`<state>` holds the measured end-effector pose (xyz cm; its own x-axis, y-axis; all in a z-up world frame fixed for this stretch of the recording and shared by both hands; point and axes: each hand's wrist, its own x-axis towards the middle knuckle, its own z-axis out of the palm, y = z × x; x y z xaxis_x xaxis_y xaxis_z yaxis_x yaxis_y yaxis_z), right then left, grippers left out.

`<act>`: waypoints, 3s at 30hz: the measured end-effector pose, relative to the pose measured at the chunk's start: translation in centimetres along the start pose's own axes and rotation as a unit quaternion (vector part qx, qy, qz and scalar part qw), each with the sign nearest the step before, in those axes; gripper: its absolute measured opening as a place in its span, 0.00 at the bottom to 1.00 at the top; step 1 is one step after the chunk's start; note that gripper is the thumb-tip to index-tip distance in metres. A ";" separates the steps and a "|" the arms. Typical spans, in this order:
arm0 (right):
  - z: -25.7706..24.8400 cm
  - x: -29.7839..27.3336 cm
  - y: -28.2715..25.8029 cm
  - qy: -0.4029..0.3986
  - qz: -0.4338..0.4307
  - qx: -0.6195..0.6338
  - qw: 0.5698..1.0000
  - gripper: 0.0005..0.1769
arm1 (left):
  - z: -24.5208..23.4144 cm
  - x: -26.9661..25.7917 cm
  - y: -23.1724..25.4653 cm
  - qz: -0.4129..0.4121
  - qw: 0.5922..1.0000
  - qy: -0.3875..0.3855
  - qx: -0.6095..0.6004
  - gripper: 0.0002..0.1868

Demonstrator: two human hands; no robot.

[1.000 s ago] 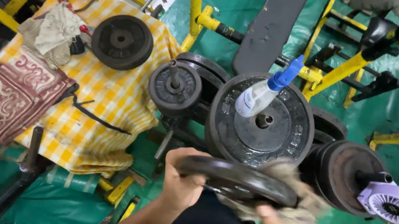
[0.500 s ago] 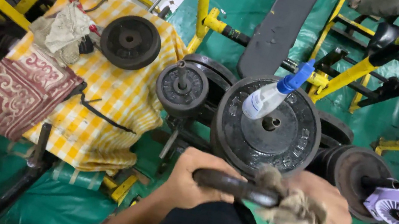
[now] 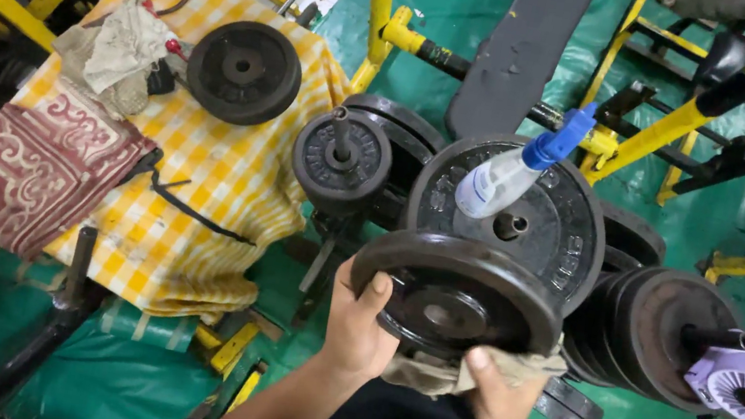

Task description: Cleaning and wiping down weight plates in a gym setting.

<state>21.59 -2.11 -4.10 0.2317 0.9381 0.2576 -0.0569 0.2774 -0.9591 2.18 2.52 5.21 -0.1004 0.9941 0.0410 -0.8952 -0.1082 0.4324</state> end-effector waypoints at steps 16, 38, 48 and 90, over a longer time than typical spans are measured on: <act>-2.5 3.8 -8.0 -0.106 -0.084 -0.066 0.989 0.36 | -1.6 0.7 1.9 -0.014 0.903 -0.204 0.377 0.14; -2.2 8.2 -12.6 -0.217 -0.349 -0.251 0.877 0.14 | 3.1 2.2 0.5 -0.132 0.979 -0.155 -0.017 0.57; -1.5 11.1 -15.6 -0.338 -0.532 -0.351 0.693 0.08 | 0.5 2.9 2.9 -0.395 0.901 -0.162 -0.082 0.46; -2.1 12.3 -10.5 -0.070 0.309 0.165 0.934 0.27 | 3.7 -3.1 -2.7 -0.085 0.989 0.113 0.045 0.24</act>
<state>27.06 6.07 8.93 -0.0735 0.9517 -0.2981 -0.4395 -0.2992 -0.8470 6.51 -0.20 7.27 -0.0554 0.9699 -0.2372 -0.8666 0.0713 0.4939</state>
